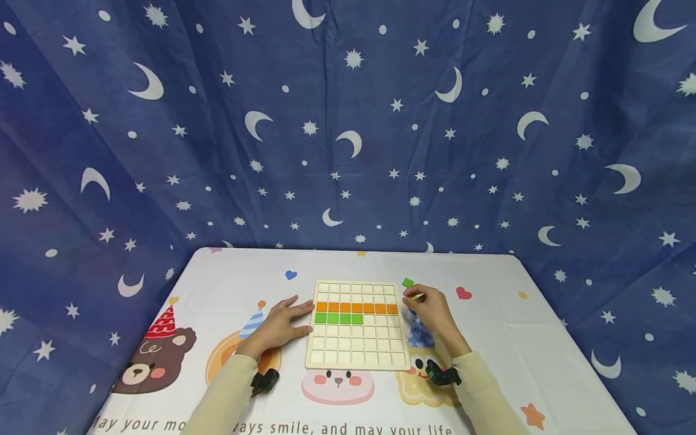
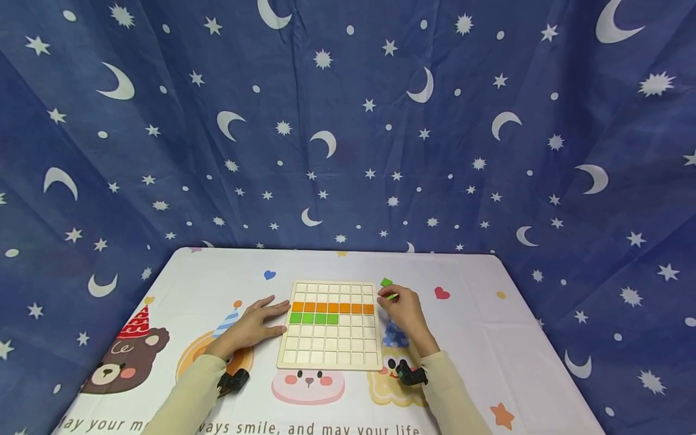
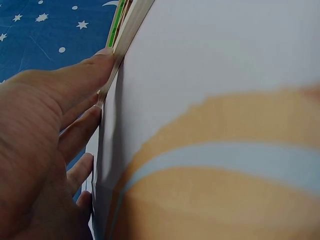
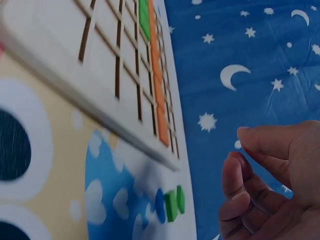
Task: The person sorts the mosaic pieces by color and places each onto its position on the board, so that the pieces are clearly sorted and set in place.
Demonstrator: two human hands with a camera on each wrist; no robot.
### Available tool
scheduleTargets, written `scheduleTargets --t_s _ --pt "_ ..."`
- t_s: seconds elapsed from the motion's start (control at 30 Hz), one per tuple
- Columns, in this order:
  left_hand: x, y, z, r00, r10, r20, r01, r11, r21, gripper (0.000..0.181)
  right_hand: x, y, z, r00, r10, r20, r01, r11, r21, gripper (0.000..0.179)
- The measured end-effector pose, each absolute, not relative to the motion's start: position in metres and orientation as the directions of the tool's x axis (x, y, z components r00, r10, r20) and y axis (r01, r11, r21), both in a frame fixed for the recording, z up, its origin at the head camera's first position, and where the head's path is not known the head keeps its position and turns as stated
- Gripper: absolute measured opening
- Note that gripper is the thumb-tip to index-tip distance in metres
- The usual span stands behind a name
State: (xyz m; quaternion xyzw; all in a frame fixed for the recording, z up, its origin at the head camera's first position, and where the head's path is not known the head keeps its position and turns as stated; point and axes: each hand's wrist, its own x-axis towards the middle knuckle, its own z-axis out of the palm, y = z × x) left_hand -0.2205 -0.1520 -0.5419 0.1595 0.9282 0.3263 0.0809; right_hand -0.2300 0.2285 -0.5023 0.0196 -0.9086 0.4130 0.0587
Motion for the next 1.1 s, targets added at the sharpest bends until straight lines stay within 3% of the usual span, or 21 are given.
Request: scheduleTargets --t_s 0.73,1.1 --pt "-0.222 -0.152 -0.544 -0.934 0.355 -0.041 0.250 0.731 0.634 0.063 -0.246 0.248 -0.525 -0.994 0.109 0.012 0.065 0.680 -0.730 0.025" --pt "-0.221 -0.151 -0.542 -0.934 0.355 -0.044 0.249 0.734 0.632 0.063 -0.255 0.254 -0.536 -0.994 0.108 -0.003 0.080 0.717 -0.693 0.030"
